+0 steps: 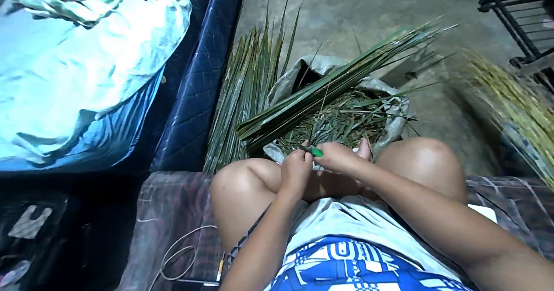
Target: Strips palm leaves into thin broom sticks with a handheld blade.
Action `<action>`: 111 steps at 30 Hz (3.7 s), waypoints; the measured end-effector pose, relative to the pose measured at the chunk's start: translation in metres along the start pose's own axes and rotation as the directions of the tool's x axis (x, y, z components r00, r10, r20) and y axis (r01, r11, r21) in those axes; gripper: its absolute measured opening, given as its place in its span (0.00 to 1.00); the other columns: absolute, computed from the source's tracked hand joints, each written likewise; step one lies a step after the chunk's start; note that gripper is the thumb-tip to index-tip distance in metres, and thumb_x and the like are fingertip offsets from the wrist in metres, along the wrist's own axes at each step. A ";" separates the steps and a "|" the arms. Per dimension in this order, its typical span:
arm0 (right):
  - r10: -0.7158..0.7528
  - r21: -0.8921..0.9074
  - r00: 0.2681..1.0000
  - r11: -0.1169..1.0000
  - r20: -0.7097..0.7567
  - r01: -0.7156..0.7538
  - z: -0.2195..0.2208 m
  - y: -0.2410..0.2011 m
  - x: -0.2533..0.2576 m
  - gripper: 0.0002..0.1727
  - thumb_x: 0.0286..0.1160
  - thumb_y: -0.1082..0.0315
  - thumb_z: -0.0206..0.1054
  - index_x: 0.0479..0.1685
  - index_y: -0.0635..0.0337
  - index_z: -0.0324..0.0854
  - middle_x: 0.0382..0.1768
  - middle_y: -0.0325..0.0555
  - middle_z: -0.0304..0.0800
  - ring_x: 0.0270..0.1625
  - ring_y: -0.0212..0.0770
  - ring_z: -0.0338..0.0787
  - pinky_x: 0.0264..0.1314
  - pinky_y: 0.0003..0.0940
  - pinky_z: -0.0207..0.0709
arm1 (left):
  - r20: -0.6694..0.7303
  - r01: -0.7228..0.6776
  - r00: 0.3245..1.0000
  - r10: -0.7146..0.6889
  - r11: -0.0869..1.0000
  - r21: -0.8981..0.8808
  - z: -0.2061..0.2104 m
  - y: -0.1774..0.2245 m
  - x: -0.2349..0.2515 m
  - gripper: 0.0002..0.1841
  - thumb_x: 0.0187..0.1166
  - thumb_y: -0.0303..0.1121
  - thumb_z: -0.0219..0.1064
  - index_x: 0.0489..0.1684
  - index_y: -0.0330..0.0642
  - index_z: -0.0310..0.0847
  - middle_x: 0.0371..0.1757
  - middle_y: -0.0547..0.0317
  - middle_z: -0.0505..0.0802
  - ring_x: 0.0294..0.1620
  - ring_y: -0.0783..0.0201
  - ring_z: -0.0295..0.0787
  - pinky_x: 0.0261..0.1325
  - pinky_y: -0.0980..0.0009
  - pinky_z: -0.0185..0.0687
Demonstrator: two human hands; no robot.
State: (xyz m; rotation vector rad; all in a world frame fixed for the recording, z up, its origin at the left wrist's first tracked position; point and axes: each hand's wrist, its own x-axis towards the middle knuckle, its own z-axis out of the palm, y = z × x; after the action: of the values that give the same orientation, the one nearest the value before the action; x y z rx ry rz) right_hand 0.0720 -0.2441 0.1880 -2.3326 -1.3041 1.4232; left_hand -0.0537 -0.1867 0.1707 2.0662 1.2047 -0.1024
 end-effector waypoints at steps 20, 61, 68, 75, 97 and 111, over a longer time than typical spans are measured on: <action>0.126 0.068 0.974 0.991 -0.187 -0.116 -0.013 0.023 0.024 0.20 0.90 0.58 0.59 0.60 0.66 0.84 0.56 0.66 0.89 0.63 0.65 0.88 0.63 0.68 0.76 | -0.017 -0.036 0.999 0.034 0.988 -0.149 0.001 -0.007 -0.003 0.22 0.94 0.38 0.49 0.76 0.37 0.81 0.55 0.42 0.94 0.54 0.51 0.91 0.64 0.52 0.80; 0.193 -0.095 0.978 0.975 -0.075 -0.199 -0.010 0.002 0.014 0.22 0.88 0.55 0.58 0.64 0.64 0.84 0.64 0.63 0.88 0.71 0.63 0.85 0.68 0.67 0.75 | 0.003 -0.008 1.000 0.008 0.938 0.348 0.010 0.009 0.000 0.23 0.93 0.39 0.49 0.84 0.49 0.74 0.67 0.46 0.91 0.67 0.46 0.89 0.66 0.46 0.80; 0.159 -0.098 0.976 0.980 -0.151 -0.174 -0.011 0.015 0.017 0.21 0.89 0.56 0.59 0.62 0.64 0.85 0.63 0.65 0.88 0.70 0.65 0.86 0.66 0.69 0.75 | -0.019 -0.052 0.999 0.048 0.900 -0.432 0.020 -0.015 0.010 0.23 0.95 0.40 0.47 0.66 0.32 0.84 0.51 0.46 0.90 0.49 0.60 0.85 0.57 0.61 0.79; 0.161 -0.100 0.972 0.979 -0.169 -0.179 -0.011 0.014 0.019 0.20 0.89 0.56 0.60 0.64 0.63 0.84 0.63 0.64 0.88 0.70 0.65 0.86 0.66 0.68 0.75 | 0.102 0.092 0.994 -0.034 0.763 -0.639 0.021 -0.019 0.016 0.15 0.93 0.33 0.53 0.66 0.33 0.80 0.36 0.58 0.83 0.25 0.71 0.75 0.31 0.74 0.74; 0.246 0.220 0.838 0.963 -0.488 -0.155 -0.050 0.053 0.035 0.17 0.87 0.58 0.63 0.50 0.65 0.86 0.45 0.67 0.90 0.52 0.69 0.90 0.48 0.72 0.77 | -0.043 -0.119 0.993 0.111 0.903 -0.412 0.016 -0.015 0.006 0.16 0.90 0.33 0.57 0.67 0.33 0.82 0.57 0.46 0.90 0.49 0.63 0.88 0.56 0.67 0.83; 0.299 0.448 0.784 0.893 -0.543 -0.031 -0.067 0.069 0.031 0.20 0.91 0.58 0.59 0.63 0.67 0.81 0.51 0.71 0.88 0.55 0.69 0.88 0.55 0.71 0.75 | -0.081 -0.155 0.988 0.133 0.765 -0.626 0.018 -0.016 0.003 0.15 0.89 0.27 0.56 0.68 0.27 0.77 0.50 0.49 0.89 0.37 0.72 0.86 0.43 0.75 0.85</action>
State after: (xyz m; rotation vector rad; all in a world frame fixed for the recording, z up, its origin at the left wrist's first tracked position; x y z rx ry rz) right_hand 0.1719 -0.2440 0.1704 -2.3313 -0.5522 0.7542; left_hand -0.0598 -0.1909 0.1474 1.5465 0.9188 0.3700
